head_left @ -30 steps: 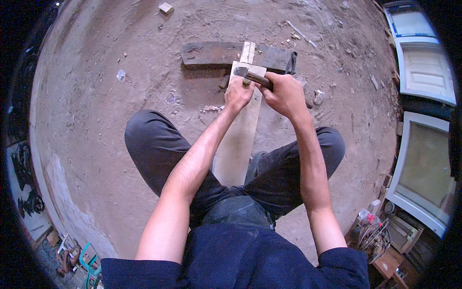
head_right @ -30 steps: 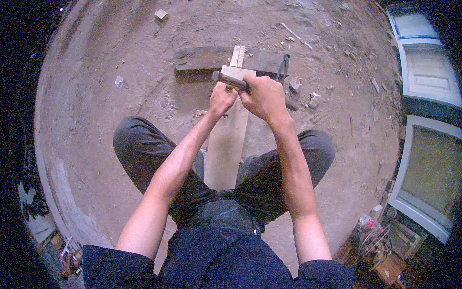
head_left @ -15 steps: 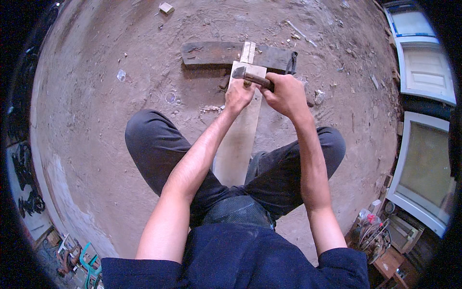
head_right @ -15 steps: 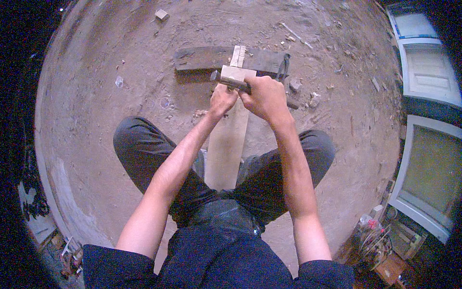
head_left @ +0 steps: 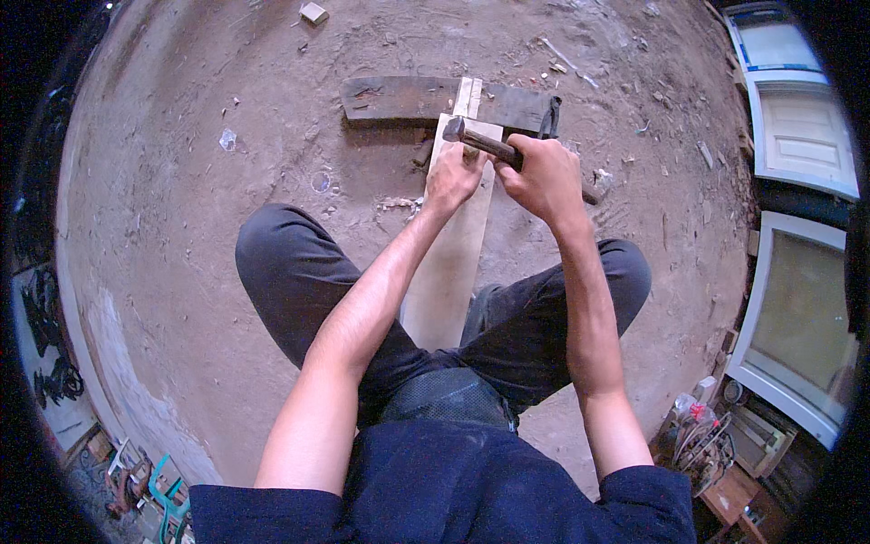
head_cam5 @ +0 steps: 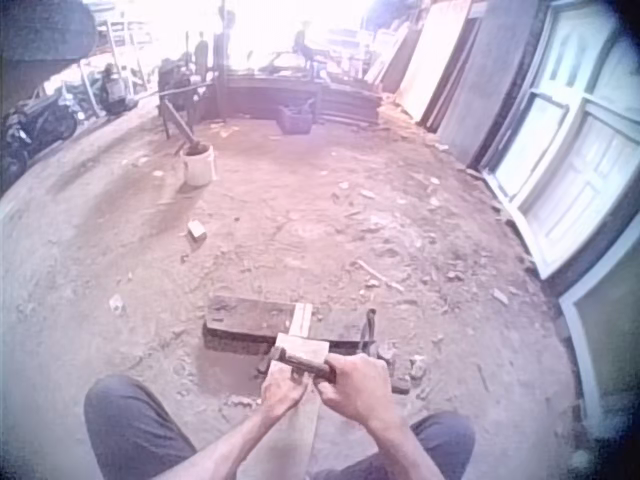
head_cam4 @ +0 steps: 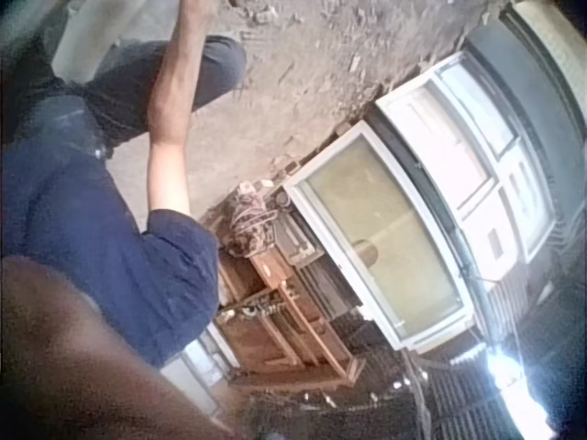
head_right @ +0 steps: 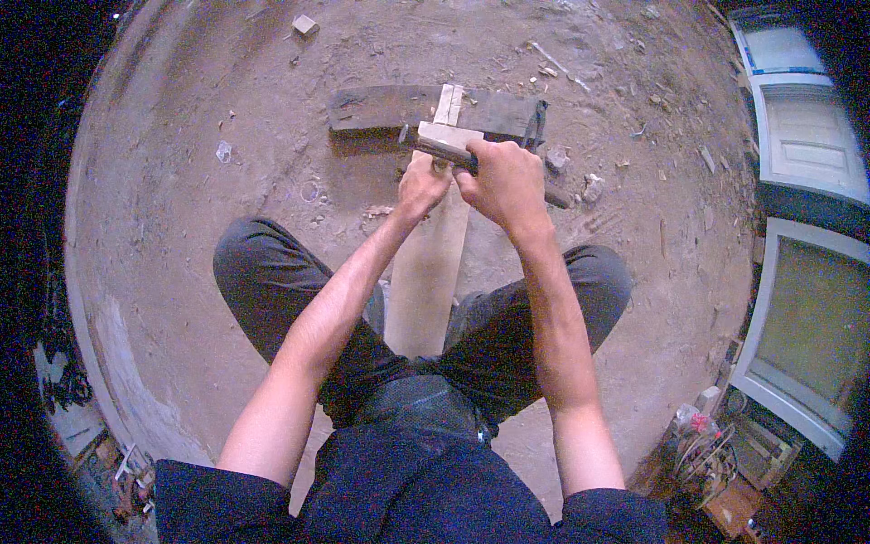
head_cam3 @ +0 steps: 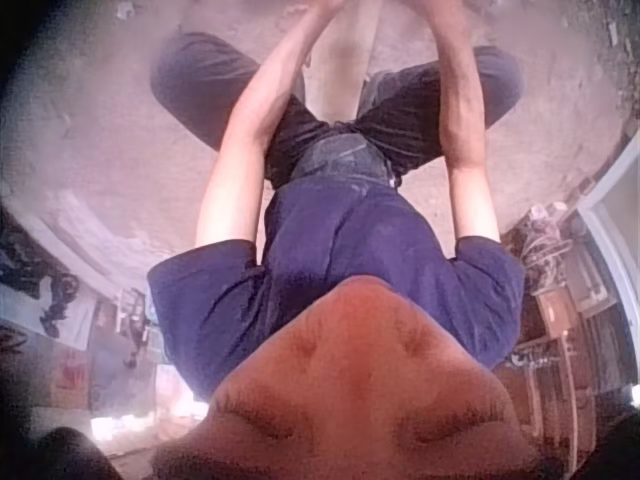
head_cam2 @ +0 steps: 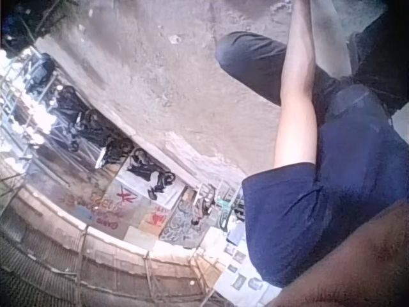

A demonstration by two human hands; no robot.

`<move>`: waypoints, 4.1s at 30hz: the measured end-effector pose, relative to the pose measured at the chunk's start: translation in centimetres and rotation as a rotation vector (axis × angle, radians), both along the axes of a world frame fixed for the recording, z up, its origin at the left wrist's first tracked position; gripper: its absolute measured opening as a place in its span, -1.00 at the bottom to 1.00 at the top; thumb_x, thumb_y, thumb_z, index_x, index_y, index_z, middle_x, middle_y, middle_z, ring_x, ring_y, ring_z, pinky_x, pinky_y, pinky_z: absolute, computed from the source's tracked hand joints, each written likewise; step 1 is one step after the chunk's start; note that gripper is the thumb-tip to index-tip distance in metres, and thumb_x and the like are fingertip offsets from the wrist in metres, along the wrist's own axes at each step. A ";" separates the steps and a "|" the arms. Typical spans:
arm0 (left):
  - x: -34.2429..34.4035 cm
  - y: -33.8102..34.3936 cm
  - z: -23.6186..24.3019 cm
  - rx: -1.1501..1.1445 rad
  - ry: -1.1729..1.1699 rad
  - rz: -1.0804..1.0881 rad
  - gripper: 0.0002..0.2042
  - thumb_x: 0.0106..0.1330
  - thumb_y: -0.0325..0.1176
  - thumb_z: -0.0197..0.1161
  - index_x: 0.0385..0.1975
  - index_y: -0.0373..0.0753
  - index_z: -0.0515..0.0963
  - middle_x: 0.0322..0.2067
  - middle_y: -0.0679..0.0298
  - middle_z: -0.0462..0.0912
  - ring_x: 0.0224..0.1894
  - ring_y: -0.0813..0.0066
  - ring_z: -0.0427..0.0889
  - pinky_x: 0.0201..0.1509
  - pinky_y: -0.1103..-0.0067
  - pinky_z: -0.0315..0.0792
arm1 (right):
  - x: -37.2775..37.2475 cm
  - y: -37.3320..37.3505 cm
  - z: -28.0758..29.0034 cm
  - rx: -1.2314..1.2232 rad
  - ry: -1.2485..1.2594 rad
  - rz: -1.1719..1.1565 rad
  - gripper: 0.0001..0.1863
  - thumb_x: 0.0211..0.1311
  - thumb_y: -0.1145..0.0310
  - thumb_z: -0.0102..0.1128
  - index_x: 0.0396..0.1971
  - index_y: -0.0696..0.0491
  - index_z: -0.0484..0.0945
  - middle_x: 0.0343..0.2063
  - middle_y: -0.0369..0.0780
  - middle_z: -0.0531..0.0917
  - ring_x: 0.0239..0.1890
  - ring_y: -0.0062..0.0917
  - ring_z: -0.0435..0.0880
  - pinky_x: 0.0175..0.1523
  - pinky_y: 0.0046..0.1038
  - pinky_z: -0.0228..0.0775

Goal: The person carves a rectangular hole into a wooden board by striking a chisel with a hammer to remove wood.

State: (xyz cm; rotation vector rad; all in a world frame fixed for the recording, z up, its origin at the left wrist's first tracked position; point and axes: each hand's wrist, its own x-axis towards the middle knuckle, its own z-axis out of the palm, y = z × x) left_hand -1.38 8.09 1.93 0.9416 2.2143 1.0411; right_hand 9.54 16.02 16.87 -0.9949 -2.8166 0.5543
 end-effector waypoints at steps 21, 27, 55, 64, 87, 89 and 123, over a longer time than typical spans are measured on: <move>0.2 -0.3 0.3 0.215 0.092 -0.043 -0.64 0.29 -0.02 0.14 -0.25 -0.23 0.56 -0.36 0.03 0.63 -0.23 -0.04 0.61 -0.16 0.20 0.49 | -0.4 1.0 -2.2 0.059 -0.206 0.005 -0.76 -0.08 0.21 0.24 -0.49 0.09 0.65 -0.51 -0.05 0.67 -0.39 -0.15 0.69 -0.24 -0.18 0.54; -0.2 -0.2 -0.5 0.030 -0.018 0.081 -0.56 0.27 0.08 0.13 -0.15 -0.20 0.54 -0.18 0.03 0.59 -0.05 0.02 0.57 -0.01 0.24 0.46 | -0.8 0.5 -0.7 0.026 -0.097 -0.004 -0.72 -0.10 0.22 0.25 -0.40 0.08 0.65 -0.53 -0.06 0.67 -0.41 -0.15 0.69 -0.23 -0.17 0.54; 0.0 -0.6 -0.1 0.166 0.043 -0.064 -0.65 0.30 -0.04 0.16 -0.07 -0.15 0.51 -0.15 0.01 0.58 -0.08 -0.03 0.56 -0.09 0.20 0.46 | -0.1 0.8 -1.6 0.054 -0.195 -0.001 -0.73 0.06 0.14 0.25 -0.48 0.06 0.60 -0.55 -0.05 0.63 -0.42 -0.11 0.64 -0.31 -0.13 0.45; -0.1 -0.2 -0.1 0.026 -0.033 0.043 -0.59 0.28 0.05 0.15 -0.07 -0.14 0.51 -0.11 0.04 0.57 -0.01 0.01 0.55 0.00 0.19 0.44 | -0.3 0.9 -0.9 -0.061 -0.161 -0.042 -0.69 0.08 0.08 0.25 -0.51 0.05 0.61 -0.60 -0.06 0.62 -0.46 -0.13 0.64 -0.34 -0.17 0.44; -0.2 -0.4 -1.7 0.127 -0.005 -0.051 -0.61 0.31 0.04 0.12 -0.13 -0.18 0.49 -0.23 0.02 0.56 -0.12 -0.04 0.58 -0.10 0.17 0.46 | -0.5 1.1 -1.5 0.010 -0.203 -0.060 -0.62 0.14 0.02 0.23 -0.50 0.09 0.60 -0.57 -0.05 0.64 -0.42 -0.12 0.66 -0.30 -0.17 0.46; 0.1 -0.2 -0.4 -0.024 0.009 0.018 -0.61 0.31 0.04 0.13 -0.11 -0.17 0.50 -0.22 0.01 0.57 -0.12 -0.04 0.58 -0.10 0.18 0.47 | -0.3 1.0 -1.0 0.005 -0.203 -0.073 -0.62 0.13 0.01 0.24 -0.50 0.09 0.60 -0.58 -0.05 0.63 -0.43 -0.12 0.65 -0.31 -0.17 0.46; -0.6 -0.4 -1.5 -0.027 -0.065 0.020 -0.56 0.32 0.07 0.10 -0.05 -0.17 0.48 -0.10 0.00 0.58 -0.04 -0.03 0.57 -0.02 0.18 0.46 | -0.2 0.7 0.0 -0.071 -0.080 0.003 -0.64 0.15 0.06 0.24 -0.49 0.10 0.58 -0.60 -0.04 0.61 -0.47 -0.11 0.63 -0.36 -0.19 0.41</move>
